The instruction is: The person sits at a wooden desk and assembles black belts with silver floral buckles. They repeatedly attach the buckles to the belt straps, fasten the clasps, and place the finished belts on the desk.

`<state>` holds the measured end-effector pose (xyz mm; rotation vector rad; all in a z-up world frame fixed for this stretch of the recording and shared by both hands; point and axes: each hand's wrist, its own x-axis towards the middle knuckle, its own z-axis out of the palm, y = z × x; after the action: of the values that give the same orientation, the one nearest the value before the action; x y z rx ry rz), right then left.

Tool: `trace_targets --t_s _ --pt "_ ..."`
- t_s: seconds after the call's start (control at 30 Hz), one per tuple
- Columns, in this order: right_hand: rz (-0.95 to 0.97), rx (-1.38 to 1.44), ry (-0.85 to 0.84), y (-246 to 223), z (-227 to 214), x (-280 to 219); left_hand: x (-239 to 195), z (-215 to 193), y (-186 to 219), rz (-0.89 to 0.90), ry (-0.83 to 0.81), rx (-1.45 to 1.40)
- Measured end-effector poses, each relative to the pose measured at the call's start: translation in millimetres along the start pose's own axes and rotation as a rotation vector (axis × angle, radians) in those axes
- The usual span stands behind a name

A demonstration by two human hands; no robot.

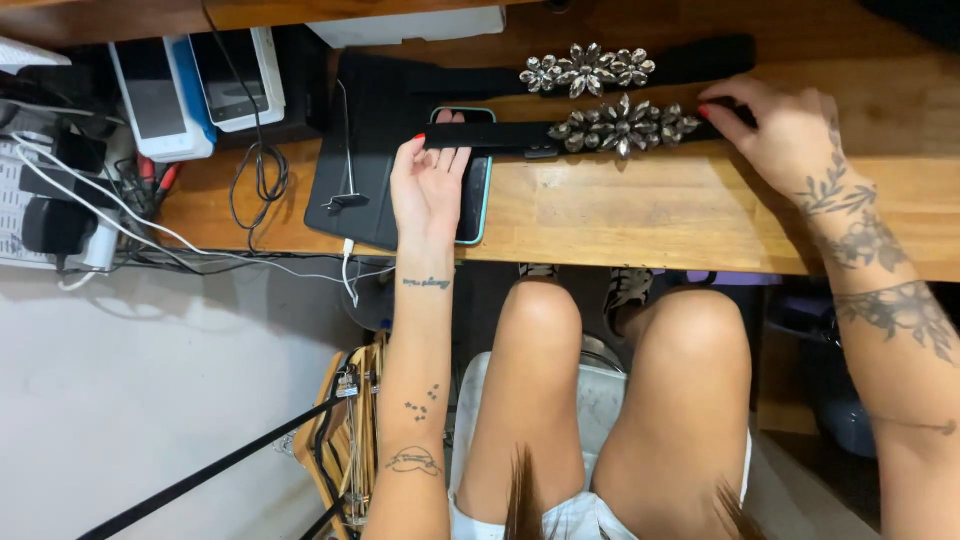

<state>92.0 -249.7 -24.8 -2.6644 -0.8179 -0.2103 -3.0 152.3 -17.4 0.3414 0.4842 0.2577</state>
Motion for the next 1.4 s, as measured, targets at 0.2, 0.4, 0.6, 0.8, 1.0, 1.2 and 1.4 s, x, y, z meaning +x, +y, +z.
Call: trace_targets --t_s 0.2,0.4,0.6,0.8,1.0,1.2,1.4 --pt "-0.182 -0.28 0.203 8 16 16 30 7 11 -0.028 0.055 -0.053" --pt "-0.134 -0.347 0.23 20 35 40 39 32 21 -0.078 0.178 -0.116" --pt "-0.159 0.02 0.34 33 47 46 35 13 28 -0.104 -0.035 0.027" --pt "-0.073 0.165 0.43 12 7 15 -35 32 42 -0.139 0.055 0.006" --pt "-0.031 0.078 0.344 10 -39 -77 -69 9 -22 -0.06 -0.255 0.263" --pt "0.109 -0.202 0.34 85 -58 -176 -78 30 -142 0.026 -0.327 0.629" --pt "0.256 -0.079 0.466 138 -98 -192 -90 75 -234 0.08 -0.569 0.77"
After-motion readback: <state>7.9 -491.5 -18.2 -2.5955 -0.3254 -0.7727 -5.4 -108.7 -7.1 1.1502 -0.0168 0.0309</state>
